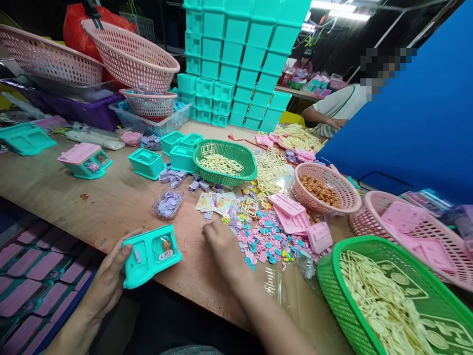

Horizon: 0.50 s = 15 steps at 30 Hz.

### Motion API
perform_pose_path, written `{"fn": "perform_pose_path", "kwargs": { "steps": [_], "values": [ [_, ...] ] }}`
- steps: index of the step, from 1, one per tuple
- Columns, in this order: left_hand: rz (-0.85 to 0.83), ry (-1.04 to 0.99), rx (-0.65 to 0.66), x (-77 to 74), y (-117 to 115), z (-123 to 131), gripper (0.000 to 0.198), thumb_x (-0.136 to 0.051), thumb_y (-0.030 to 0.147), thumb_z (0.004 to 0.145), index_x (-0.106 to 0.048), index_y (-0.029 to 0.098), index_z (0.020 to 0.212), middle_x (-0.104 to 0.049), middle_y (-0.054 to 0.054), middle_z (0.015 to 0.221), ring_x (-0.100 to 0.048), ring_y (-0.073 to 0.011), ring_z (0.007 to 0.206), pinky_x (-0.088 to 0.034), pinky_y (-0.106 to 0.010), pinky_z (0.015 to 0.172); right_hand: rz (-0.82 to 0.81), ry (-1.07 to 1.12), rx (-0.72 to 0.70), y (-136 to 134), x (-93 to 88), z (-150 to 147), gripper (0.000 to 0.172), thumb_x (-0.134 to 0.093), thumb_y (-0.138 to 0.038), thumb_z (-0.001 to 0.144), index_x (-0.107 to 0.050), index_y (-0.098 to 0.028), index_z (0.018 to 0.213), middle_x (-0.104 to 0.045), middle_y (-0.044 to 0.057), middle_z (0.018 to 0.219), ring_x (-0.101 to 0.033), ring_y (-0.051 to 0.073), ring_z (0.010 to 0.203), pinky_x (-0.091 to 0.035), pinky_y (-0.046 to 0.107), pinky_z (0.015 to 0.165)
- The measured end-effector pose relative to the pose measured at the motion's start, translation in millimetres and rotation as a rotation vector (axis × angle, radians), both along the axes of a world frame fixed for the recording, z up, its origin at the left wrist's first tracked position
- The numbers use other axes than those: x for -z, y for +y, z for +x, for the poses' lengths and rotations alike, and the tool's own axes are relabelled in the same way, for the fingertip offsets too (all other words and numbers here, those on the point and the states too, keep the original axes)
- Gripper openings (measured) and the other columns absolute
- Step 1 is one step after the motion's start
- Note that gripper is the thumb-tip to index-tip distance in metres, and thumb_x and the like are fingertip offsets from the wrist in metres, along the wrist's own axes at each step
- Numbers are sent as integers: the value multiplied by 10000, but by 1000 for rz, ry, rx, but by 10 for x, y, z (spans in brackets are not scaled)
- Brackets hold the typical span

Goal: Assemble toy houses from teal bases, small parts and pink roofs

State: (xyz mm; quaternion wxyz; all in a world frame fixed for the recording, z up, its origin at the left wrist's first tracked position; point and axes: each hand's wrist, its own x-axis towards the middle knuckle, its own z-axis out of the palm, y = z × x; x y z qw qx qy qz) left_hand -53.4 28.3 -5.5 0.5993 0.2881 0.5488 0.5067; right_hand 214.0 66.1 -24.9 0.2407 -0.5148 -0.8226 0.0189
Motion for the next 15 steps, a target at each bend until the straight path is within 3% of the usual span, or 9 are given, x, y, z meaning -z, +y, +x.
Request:
{"fn": "perform_pose_path", "kwargs": {
  "steps": [3,6,9,12,15],
  "values": [
    [2,-6,-35,-23,-16,-20,645,-820,618,671,-656,213,1146,-738,-67,1155,-658,-324,1142,-567,-345,855,-78,78,-72,-318,114,-237,157,-507,-187,1011,-634,-204,920,-643,51,848,-602,186,775,-490,292,690],
    [10,-13,-65,-1,-45,-52,656,-830,603,668,-655,206,1160,-738,-71,1161,-650,-322,1158,-558,-348,879,-46,234,38,-378,139,-204,179,-571,-287,992,-636,-194,1131,-661,121,1087,-628,243,992,-540,385,841],
    [17,-40,-86,44,-73,-90,631,-821,600,686,-656,200,1145,-741,-68,1150,-650,-311,1153,-554,-352,890,-85,189,113,-388,146,-84,217,-634,-320,952,-657,-226,1147,-639,133,1228,-592,302,1112,-532,483,914],
    [27,-78,-71,70,-95,-90,567,-814,579,713,-657,196,1101,-751,-62,1106,-663,-297,1122,-553,-356,893,-176,170,14,-460,203,-64,149,-605,-196,945,-664,-222,1079,-686,95,1125,-632,250,1012,-559,404,856],
    [28,-109,-71,64,-115,-57,518,-819,563,717,-653,193,1040,-757,-54,1038,-678,-288,1078,-555,-361,886,-109,79,39,-566,304,-85,277,-471,-78,958,-657,-203,1121,-703,100,1053,-641,221,897,-563,365,796]
  ]
}}
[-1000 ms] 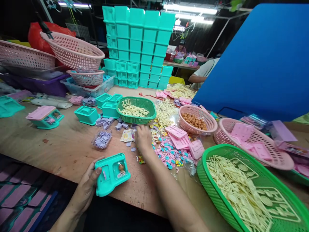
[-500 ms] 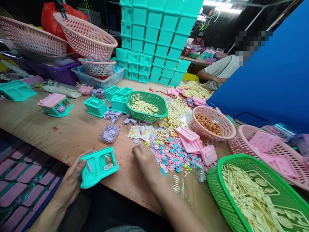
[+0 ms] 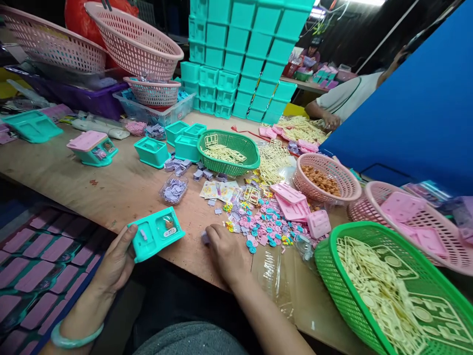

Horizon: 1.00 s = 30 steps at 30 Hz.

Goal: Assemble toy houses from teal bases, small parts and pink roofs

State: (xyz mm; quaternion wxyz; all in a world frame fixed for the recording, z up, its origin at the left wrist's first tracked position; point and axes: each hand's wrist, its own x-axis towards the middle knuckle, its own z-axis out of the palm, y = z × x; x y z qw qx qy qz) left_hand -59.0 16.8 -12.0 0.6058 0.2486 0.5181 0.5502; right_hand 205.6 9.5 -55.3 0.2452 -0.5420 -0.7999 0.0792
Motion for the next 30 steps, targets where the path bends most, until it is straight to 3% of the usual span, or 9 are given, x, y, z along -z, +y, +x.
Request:
{"fn": "perform_pose_path", "kwargs": {
  "steps": [2,5,8,11,15,17,20,24,30],
  "values": [
    [-1,-10,-4,-12,-12,25,514,-824,558,713,-652,192,1030,-755,-47,1005,-683,-284,1058,-555,-361,878,84,-113,43,-96,60,12,422,-406,-34,947,-621,-204,1266,-685,134,1181,-635,254,999,-555,414,867],
    [5,-13,0,-23,-25,59,519,-825,555,716,-650,195,1048,-745,-38,1005,-679,-269,1049,-549,-346,869,106,-149,-24,-295,89,55,632,-387,-14,910,-408,-185,1518,-571,169,1423,-545,296,1278,-510,494,1022],
    [21,-15,14,-18,-37,97,518,-807,565,737,-642,202,1068,-730,-34,1044,-665,-247,1052,-535,-318,855,47,-65,-84,-483,69,82,640,-463,-114,942,-330,-181,1565,-396,186,1579,-382,323,1455,-458,554,1102],
    [16,-7,26,-7,-56,159,555,-788,588,748,-626,220,1130,-714,-22,1056,-650,-220,1022,-513,-286,816,70,92,-8,-552,96,98,487,-487,-172,997,-475,-252,1477,-460,174,1529,-501,292,1375,-528,499,1038],
    [5,-12,71,-7,-104,315,593,-763,580,779,-584,257,1243,-687,-9,1084,-627,-202,1024,-486,-275,837,96,279,112,-520,106,129,360,-547,-195,988,-589,-246,1342,-689,127,1202,-683,250,1100,-592,429,919],
    [21,1,94,-5,-133,420,580,-749,564,801,-574,267,1267,-675,-11,1118,-618,-203,1055,-472,-281,886,81,361,216,-521,-12,111,314,-619,-238,952,-622,-232,1266,-713,111,1128,-688,262,1055,-583,454,923],
    [54,51,129,9,-177,583,568,-730,552,823,-560,277,1290,-671,-17,1142,-617,-212,1072,-461,-290,917,48,561,340,-556,-333,-25,283,-675,-277,915,-636,-243,1194,-701,93,1109,-676,248,1025,-582,441,914],
    [107,101,191,21,-224,741,569,-710,541,844,-520,274,1310,-680,-28,1130,-634,-222,1064,-471,-303,929,-55,782,230,-557,-687,-311,312,-660,-233,911,-594,-248,1215,-687,76,1098,-687,197,961,-605,354,850],
    [134,138,248,-43,-256,790,534,-684,538,866,-488,261,1279,-707,-35,1071,-669,-220,999,-503,-307,883,-36,637,190,-513,-732,-375,255,-692,-262,902,-664,-245,1155,-701,70,1039,-673,217,949,-591,405,869]
  ]
}}
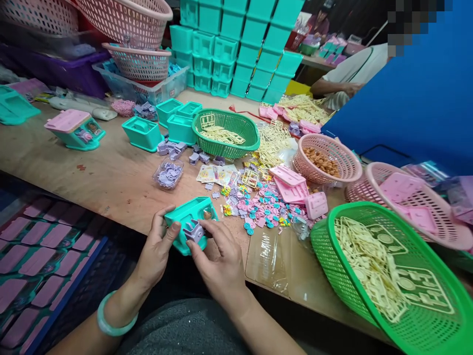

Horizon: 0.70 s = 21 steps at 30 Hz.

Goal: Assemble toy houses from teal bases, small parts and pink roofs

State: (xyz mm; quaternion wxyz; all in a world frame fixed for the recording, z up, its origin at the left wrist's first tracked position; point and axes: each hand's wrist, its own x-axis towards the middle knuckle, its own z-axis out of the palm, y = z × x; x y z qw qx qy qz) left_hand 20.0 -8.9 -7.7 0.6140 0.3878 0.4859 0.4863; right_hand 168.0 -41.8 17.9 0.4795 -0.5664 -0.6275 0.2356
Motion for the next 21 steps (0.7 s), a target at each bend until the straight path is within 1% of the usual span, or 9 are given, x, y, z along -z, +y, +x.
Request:
{"fn": "perform_pose_path", "kwargs": {
  "steps": [4,9,13,18,21],
  "values": [
    [-13,18,15,-68,0,2,578,-723,553,822,-502,249,1261,-719,-51,1061,-691,-245,975,-525,-319,843,5,-30,1,-18,22,33,273,-677,-269,919,-662,-252,1191,-691,66,1005,-664,219,915,-589,387,804],
    [2,68,49,-77,15,-15,618,-734,526,814,-492,233,1301,-718,-62,1064,-700,-241,940,-546,-315,802,113,-133,17,-45,32,-7,322,-641,-202,931,-597,-254,1245,-656,69,961,-641,225,873,-577,378,736],
    [-20,67,82,-35,26,-52,725,-767,503,786,-468,214,1380,-726,-82,1098,-706,-257,959,-553,-326,819,174,-203,45,-58,49,-59,315,-643,-164,916,-560,-244,1209,-643,60,932,-620,213,827,-562,348,694],
    [11,96,112,-8,40,-80,800,-787,464,782,-444,210,1458,-714,-106,1200,-688,-298,1062,-544,-353,890,230,-267,106,-52,66,-120,270,-624,-144,903,-537,-252,1135,-606,41,863,-589,213,772,-557,358,690],
    [-3,70,115,0,28,-92,841,-787,465,783,-414,223,1497,-711,-112,1229,-686,-325,1095,-546,-378,914,230,-242,65,-69,110,-104,332,-633,-135,914,-526,-245,1208,-620,45,886,-592,203,773,-550,339,674]
  ]
}}
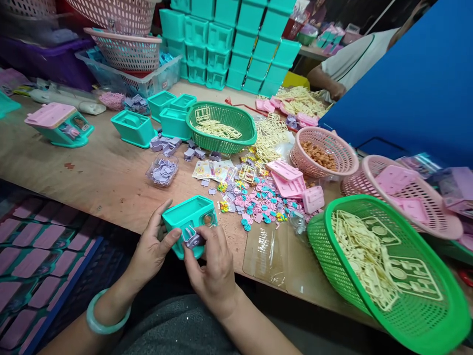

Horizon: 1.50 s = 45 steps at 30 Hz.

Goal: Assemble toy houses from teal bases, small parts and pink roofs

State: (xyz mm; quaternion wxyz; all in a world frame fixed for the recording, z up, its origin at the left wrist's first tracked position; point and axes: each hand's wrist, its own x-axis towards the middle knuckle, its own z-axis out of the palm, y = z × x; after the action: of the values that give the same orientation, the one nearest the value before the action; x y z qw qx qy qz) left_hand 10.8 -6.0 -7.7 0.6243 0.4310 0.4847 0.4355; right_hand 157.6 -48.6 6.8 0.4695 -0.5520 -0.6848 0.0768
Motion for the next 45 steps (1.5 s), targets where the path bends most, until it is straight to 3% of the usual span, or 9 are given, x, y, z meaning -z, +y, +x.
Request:
{"fn": "perform_pose_path", "kwargs": {
  "steps": [6,11,15,20,26,31,34,37,45],
  "values": [
    [74,37,120,114,-77,-105,864,-754,406,833,-310,271,1561,-531,-122,1506,-527,-346,1359,-440,-427,1113,-96,51,-214,-151,222,261,511,-735,-385,894,-505,-266,1335,-638,90,1080,-635,255,1012,-576,414,854],
    [325,277,255,323,-18,-206,923,-811,392,777,-324,264,1550,-420,-136,1583,-402,-365,1452,-329,-508,1196,-118,-136,-205,-135,323,579,804,-736,-483,866,-346,-279,1539,-479,155,1356,-513,337,1271,-512,550,1021],
    [587,377,361,436,67,-220,894,-771,379,832,-254,338,1561,-446,-119,1547,-451,-335,1420,-397,-515,1159,-93,-269,-318,21,344,738,651,-677,-452,918,-420,-279,1491,-353,161,1537,-376,367,1425,-400,627,1118],
    [725,397,415,425,92,-194,951,-751,468,836,-172,358,1582,-431,-137,1531,-470,-345,1405,-442,-521,1134,-141,-229,-395,84,377,782,476,-615,-417,966,-493,-256,1398,-537,138,1406,-550,269,1273,-521,483,1012],
    [744,507,338,451,23,-120,1219,-845,540,692,-50,346,1596,-409,-181,1534,-456,-382,1415,-461,-562,1113,-145,-176,-350,87,381,742,409,-665,-419,934,-558,-255,1292,-559,125,1369,-574,274,1228,-534,474,989],
    [737,539,326,495,34,-133,1251,-839,556,675,-23,356,1601,-402,-187,1559,-473,-384,1408,-471,-551,1107,-113,-187,-261,-35,363,665,589,-718,-391,898,-460,-229,1403,-438,183,1462,-463,351,1360,-498,552,1038],
    [732,501,335,505,59,-162,1155,-780,613,702,-83,376,1592,-445,-158,1542,-491,-364,1397,-471,-529,1108,-5,-182,-112,-173,394,555,531,-777,-313,853,-523,-211,1308,-555,161,1239,-579,323,1175,-556,495,927],
    [675,490,333,504,68,-165,987,-711,620,788,-168,370,1573,-475,-140,1523,-517,-346,1375,-480,-502,1092,-64,-106,-188,-244,450,429,398,-745,-245,884,-549,-184,1224,-644,89,973,-653,226,880,-589,358,734],
    [331,380,252,369,167,-113,808,-630,611,877,-281,253,1512,-538,-142,1430,-583,-314,1261,-476,-457,1052,-71,77,-80,-42,305,307,253,-724,-227,904,-591,-189,1117,-677,60,900,-669,186,797,-580,313,684]
  ]
}}
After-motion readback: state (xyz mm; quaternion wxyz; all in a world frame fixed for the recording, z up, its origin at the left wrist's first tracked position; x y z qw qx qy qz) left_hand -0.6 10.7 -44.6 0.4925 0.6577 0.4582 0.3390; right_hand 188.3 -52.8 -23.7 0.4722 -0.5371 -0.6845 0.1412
